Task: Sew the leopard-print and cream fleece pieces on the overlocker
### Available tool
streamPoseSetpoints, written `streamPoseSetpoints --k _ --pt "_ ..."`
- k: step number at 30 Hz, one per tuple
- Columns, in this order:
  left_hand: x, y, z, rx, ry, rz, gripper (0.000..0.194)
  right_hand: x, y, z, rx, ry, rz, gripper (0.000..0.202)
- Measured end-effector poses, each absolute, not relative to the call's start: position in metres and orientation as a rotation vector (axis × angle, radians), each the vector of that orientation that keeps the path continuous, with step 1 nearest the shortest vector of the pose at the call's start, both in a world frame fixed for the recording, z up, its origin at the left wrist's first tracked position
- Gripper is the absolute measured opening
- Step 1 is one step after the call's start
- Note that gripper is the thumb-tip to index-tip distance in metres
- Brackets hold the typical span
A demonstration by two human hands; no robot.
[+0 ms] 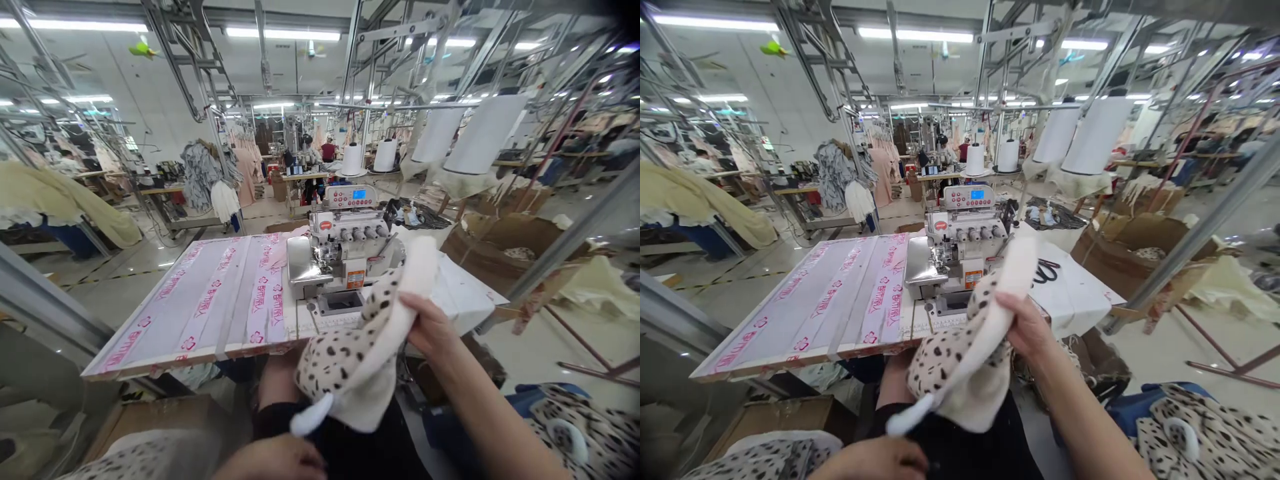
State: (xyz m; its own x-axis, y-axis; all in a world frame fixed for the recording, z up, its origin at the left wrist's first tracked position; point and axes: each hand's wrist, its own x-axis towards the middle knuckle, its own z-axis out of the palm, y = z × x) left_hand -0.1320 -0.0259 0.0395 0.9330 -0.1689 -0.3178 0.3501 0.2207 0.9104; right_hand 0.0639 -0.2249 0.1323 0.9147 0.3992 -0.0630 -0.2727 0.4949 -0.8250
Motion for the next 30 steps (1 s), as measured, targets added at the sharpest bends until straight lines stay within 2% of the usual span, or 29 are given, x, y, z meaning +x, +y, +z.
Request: streamPoseSetpoints --k 2,4,6,8,10,12,16,19,24,27,30 --pt "-0.136 -0.009 0.054 1.427 0.031 -0.519 0.002 0.05 -0.211 0.133 -1.138 -0.301 0.577 0.037" --pt "-0.13 0.006 0.08 1.498 0.08 -0.308 0.013 0.032 -0.191 0.127 -1.251 -0.449 0.707 0.042" --pt "-0.118 0.018 0.104 1.449 0.211 0.141 0.02 0.014 -0.171 0.12 -1.267 -0.578 0.726 0.049" --pt "-0.103 0.027 0.119 1.394 0.192 0.366 0.041 0.001 -0.157 0.114 -1.239 -0.699 0.724 0.058" --pt "-0.09 0.033 0.124 1.379 0.06 0.311 0.059 -0.007 -0.15 0.111 -1.242 -0.79 0.715 0.065" --pt "-0.082 0.037 0.121 1.378 -0.027 0.159 0.064 -0.011 -0.148 0.111 -1.281 -0.85 0.674 0.068" --pt "-0.078 0.035 0.117 1.463 0.02 -0.005 0.042 -0.015 -0.15 0.115 -1.354 -0.897 0.588 0.065" --pt "-0.08 0.028 0.126 1.451 0.088 0.054 0.031 -0.018 -0.15 0.121 -1.371 -0.929 0.517 0.067" --pt "-0.092 0.03 0.156 1.438 0.147 0.426 0.028 -0.018 -0.15 0.139 -1.303 -0.896 0.668 0.077" --pt "-0.104 0.039 0.187 1.576 0.116 0.724 0.023 -0.019 -0.154 0.155 -1.205 -0.879 0.771 0.072" --pt "-0.111 0.044 0.229 1.769 -0.158 1.137 0.008 -0.024 -0.164 0.171 -1.086 -0.882 0.807 0.067"
